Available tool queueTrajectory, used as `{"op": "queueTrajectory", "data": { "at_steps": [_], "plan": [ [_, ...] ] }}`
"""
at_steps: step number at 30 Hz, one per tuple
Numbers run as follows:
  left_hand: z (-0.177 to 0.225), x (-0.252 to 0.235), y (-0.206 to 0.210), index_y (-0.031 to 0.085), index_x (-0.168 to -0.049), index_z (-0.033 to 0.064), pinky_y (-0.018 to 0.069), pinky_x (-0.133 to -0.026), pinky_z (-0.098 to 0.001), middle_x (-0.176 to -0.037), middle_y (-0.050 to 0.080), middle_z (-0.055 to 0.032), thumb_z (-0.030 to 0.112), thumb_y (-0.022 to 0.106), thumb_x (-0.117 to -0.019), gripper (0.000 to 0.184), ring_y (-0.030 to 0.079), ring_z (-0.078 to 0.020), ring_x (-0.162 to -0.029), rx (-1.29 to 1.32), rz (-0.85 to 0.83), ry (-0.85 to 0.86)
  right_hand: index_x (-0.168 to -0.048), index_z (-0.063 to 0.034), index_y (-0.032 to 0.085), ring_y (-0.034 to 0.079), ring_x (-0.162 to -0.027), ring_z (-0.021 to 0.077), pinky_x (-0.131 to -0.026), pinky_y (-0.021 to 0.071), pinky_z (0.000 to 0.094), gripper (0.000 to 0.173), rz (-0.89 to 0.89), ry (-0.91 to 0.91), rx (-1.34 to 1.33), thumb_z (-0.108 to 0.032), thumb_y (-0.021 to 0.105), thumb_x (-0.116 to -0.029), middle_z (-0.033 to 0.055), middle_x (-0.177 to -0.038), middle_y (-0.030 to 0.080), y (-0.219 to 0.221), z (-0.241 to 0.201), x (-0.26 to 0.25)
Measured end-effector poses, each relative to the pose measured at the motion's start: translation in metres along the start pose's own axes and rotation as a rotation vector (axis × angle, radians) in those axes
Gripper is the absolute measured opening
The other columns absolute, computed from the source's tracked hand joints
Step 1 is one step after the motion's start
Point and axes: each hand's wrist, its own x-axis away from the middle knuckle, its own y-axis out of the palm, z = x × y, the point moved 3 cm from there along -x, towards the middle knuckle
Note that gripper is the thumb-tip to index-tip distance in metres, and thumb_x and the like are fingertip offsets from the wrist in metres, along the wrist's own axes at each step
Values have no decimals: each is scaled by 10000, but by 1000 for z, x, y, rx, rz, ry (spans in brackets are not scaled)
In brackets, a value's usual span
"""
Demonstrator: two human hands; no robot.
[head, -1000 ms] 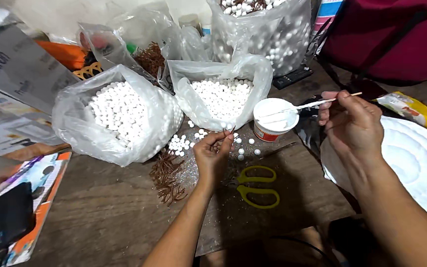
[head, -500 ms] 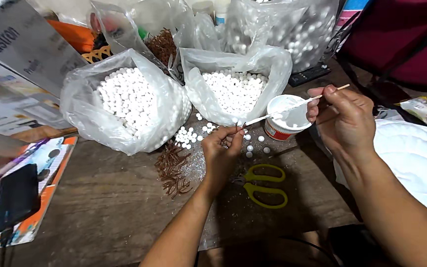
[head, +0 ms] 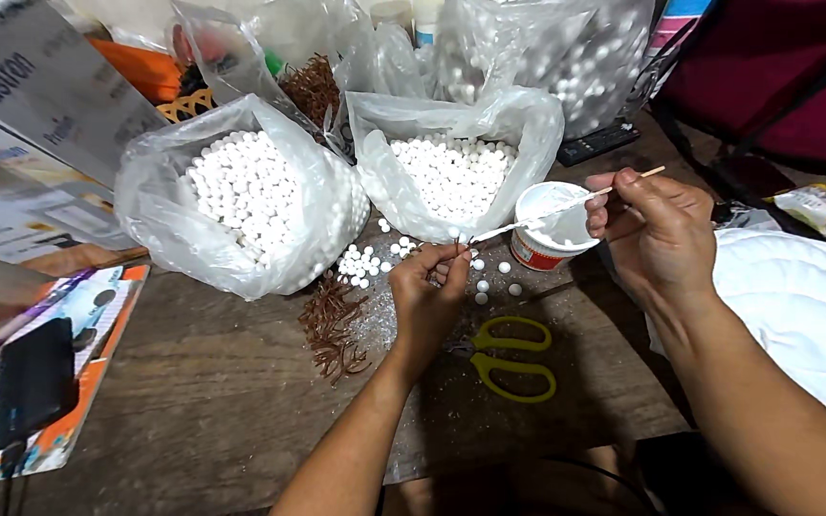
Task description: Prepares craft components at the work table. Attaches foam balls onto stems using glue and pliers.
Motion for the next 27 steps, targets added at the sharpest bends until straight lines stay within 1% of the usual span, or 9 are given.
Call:
{"op": "queueTrajectory", "data": {
  "at_steps": [3, 11, 17, 22, 27],
  "plan": [
    [0, 0, 0, 728, -889, -69, 483, -585, -98, -715, 647, 1, -51, 674, -859, 65, 557, 68, -601, -10, 5, -5, -928, -104, 737, 635, -621, 2, -597, 548, 157, 365, 1, -8, 0, -79, 397, -1061, -81, -768, 714, -1, 0, 0],
    [1, -1, -1, 725, -888, -68, 489, -576, -105, -706, 648, 2, -48, 673, -869, 60, 558, 61, -586, -6, 1, -19, -928, -111, 726, 631, -622, -1, -600, 546, 160, 390, 13, -4, -18, -85, 362, -1065, -87, -760, 705, -3, -1, 1],
    [2, -1, -1, 727, -883, -63, 478, -566, -100, -710, 656, 7, -56, 671, -866, 59, 547, 72, -582, 6, 7, -29, -937, -104, 730, 631, -617, 4, -598, 547, 160, 362, 8, 12, -10, -88, 391, -1062, -80, -768, 706, -2, 4, 0],
    [1, -1, 0, 728, -885, -64, 483, -572, -103, -710, 656, 5, -55, 668, -865, 64, 556, 66, -587, 7, 1, -15, -935, -100, 723, 629, -611, 3, -594, 546, 158, 369, 31, 20, -15, -85, 378, -1064, -83, -759, 703, -2, 4, -1],
    [0, 0, 0, 730, -878, -62, 483, -575, -101, -699, 636, 11, -52, 666, -858, 68, 551, 64, -587, -10, 4, -6, -945, -89, 730, 627, -616, 7, -599, 547, 162, 373, 17, 26, -38, -91, 377, -1066, -72, -767, 705, -1, 5, 1]
  ]
}}
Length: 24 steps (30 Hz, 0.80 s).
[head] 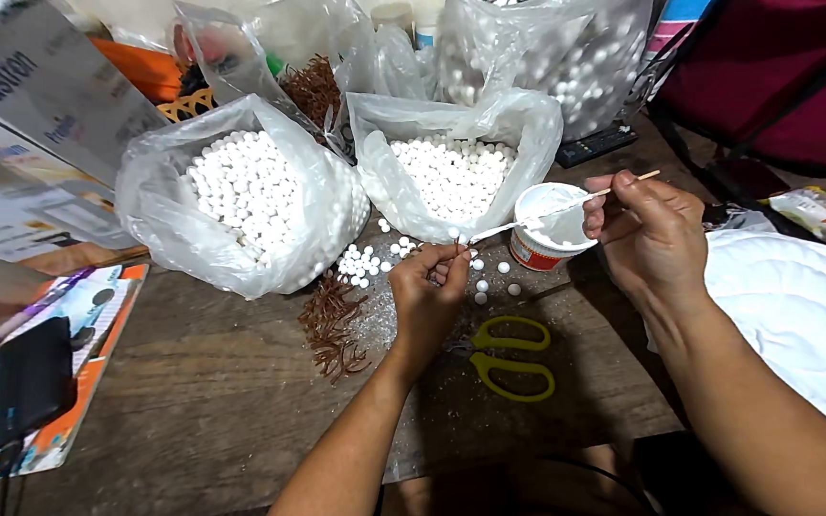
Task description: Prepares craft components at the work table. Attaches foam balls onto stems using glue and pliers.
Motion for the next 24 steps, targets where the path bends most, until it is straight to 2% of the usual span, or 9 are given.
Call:
{"op": "queueTrajectory", "data": {
  "at_steps": [7, 16, 24],
  "plan": [
    [0, 1, 1, 743, -898, -68, 461, -573, -103, -706, 656, -16, -21, 676, -892, 81, 534, 68, -585, -54, -81, -26, -955, -95, 717, 626, -626, 5, -606, 543, 153, 392, -2, 54, -52, -113, 345, -1079, -72, -773, 694, -3, 2, 0],
    [4, 2, 3, 759, -889, -74, 447, -608, -111, -724, 665, -87, -23, 677, -874, 98, 551, 17, -622, -184, -102, 110, -931, -107, 724, 631, -620, 7, -600, 547, 166, 371, -8, 1, -7, -95, 378, -1066, -73, -774, 712, -1, 1, 2],
    [4, 2, 3, 764, -882, -68, 432, -603, -108, -705, 651, -77, -18, 673, -873, 104, 531, 20, -614, -189, -92, 133, -916, -107, 731, 638, -624, 5, -598, 550, 164, 365, -13, -32, 19, -77, 397, -1060, -72, -782, 722, 1, 0, 3]
  ]
}}
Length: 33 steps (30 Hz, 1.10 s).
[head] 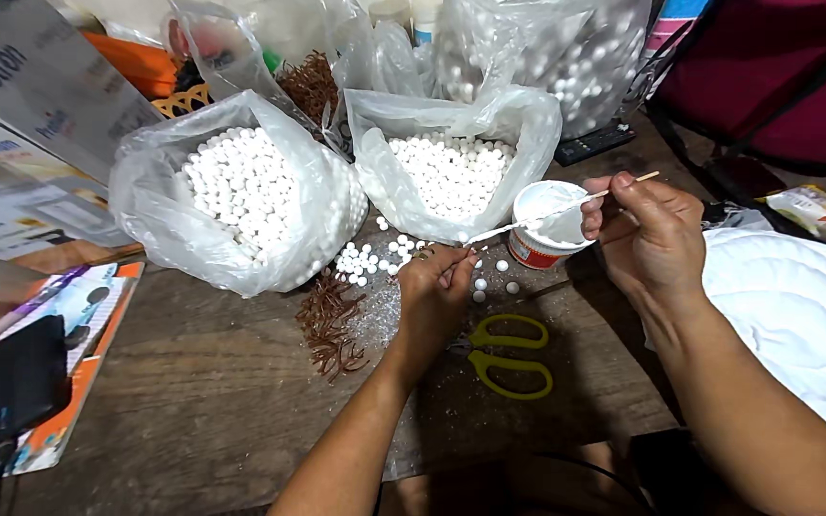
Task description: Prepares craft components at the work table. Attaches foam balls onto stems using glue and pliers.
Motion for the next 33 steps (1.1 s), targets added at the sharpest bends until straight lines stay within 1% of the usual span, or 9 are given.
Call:
{"op": "queueTrajectory", "data": {
  "at_steps": [4, 14, 18, 22, 26, 31, 33],
  "plan": [
    [-1, -1, -1, 760, -872, -68, 414, -583, -107, -689, 630, -63, -14, 668, -876, 107, 508, 29, -597, -5, 1, -12, -917, -107, 731, 635, -619, 4, -597, 549, 160, 377, 12, -2, 10, -74, 382, -1056, -80, -769, 711, -1, -2, 0],
    [-1, -1, 0, 759, -855, -69, 410, -589, -107, -683, 628, -70, -19, 678, -861, 95, 510, 23, -604, -21, 13, 16, -908, -126, 731, 637, -620, -1, -601, 551, 162, 381, 26, -25, 11, -77, 382, -1055, -95, -751, 707, -4, -6, 0],
    [-1, 0, 2, 761, -852, -67, 429, -597, -117, -692, 655, -88, -24, 684, -846, 89, 533, 5, -604, -40, 13, 34, -909, -129, 729, 638, -629, -2, -604, 553, 162, 375, 3, -24, 11, -82, 388, -1056, -92, -765, 708, -2, -5, 1],
    [1, 1, 3, 767, -864, -68, 426, -589, -118, -665, 625, -84, -19, 687, -842, 96, 526, -4, -590, -65, 16, 78, -921, -122, 729, 642, -635, 0, -603, 553, 163, 351, -11, -27, 27, -85, 408, -1057, -87, -780, 718, -1, -3, 1],
    [1, 2, 3, 766, -855, -65, 424, -584, -117, -668, 627, -84, -19, 685, -837, 94, 526, -3, -587, -72, 16, 77, -916, -111, 733, 643, -628, 2, -601, 553, 157, 335, -4, -29, 32, -83, 430, -1057, -80, -777, 720, -1, -2, 0],
    [0, 1, 1, 765, -853, -55, 443, -606, -134, -693, 657, -85, -12, 673, -852, 102, 548, -16, -610, -71, -2, 57, -900, -107, 731, 640, -616, 4, -592, 553, 161, 346, 5, -20, 36, -75, 423, -1055, -75, -771, 720, 0, -3, 1],
    [-1, 1, 1, 763, -845, -54, 435, -600, -136, -683, 647, -81, -11, 675, -850, 98, 542, -19, -604, -78, 0, 57, -906, -105, 731, 639, -615, 7, -591, 554, 165, 340, -1, -28, 34, -74, 425, -1050, -77, -764, 714, -1, -3, 1]
  ]
}}
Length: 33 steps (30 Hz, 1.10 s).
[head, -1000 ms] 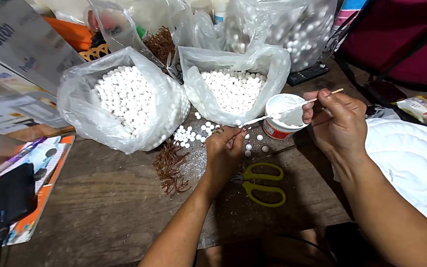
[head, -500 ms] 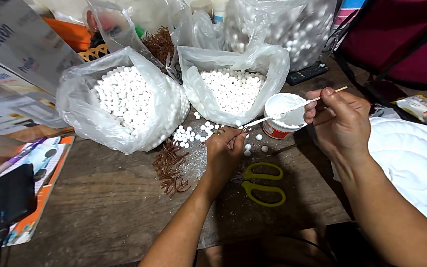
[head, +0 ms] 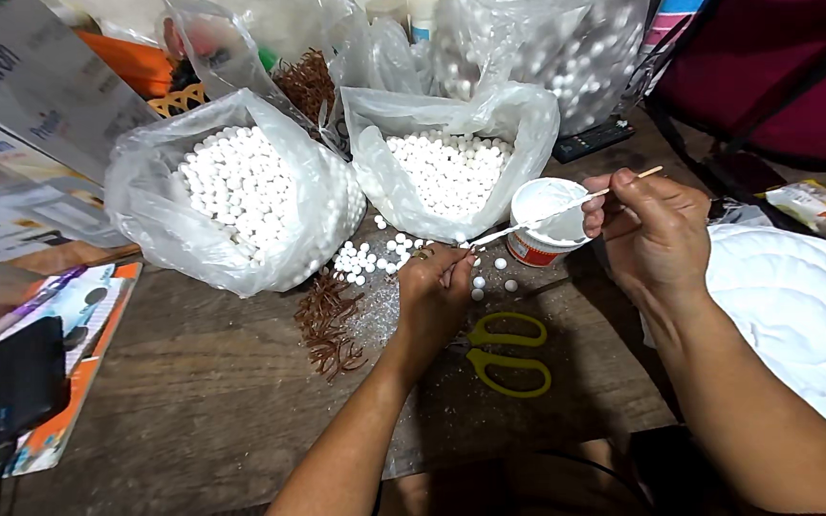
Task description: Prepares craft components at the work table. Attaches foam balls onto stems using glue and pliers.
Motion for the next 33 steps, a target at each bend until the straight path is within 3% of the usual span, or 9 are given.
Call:
{"op": "queueTrajectory", "data": {
  "at_steps": [19, 27, 33],
  "plan": [
    [1, 3, 3, 769, -835, -51, 495, -594, -207, -685, 666, -132, -19, 677, -829, 97, 614, -131, -610, -133, 39, 127, -897, -141, 730, 644, -635, 0, -606, 555, 166, 353, -40, -35, -9, -86, 417, -1051, -92, -771, 716, -3, -2, 0],
    [0, 4, 4, 782, -845, -30, 462, -572, -210, -655, 643, -110, -3, 672, -840, 114, 576, -121, -588, -143, 45, 151, -886, -135, 727, 646, -631, -1, -601, 559, 165, 349, -12, -17, 14, -86, 424, -1054, -88, -774, 721, -4, -2, -1],
    [0, 3, 4, 781, -848, -37, 484, -594, -211, -678, 662, -123, -9, 673, -836, 112, 601, -132, -610, -139, 51, 166, -888, -121, 724, 644, -625, 5, -600, 558, 167, 349, 2, -8, 23, -82, 420, -1054, -82, -765, 715, -4, -1, -1]
  ]
}}
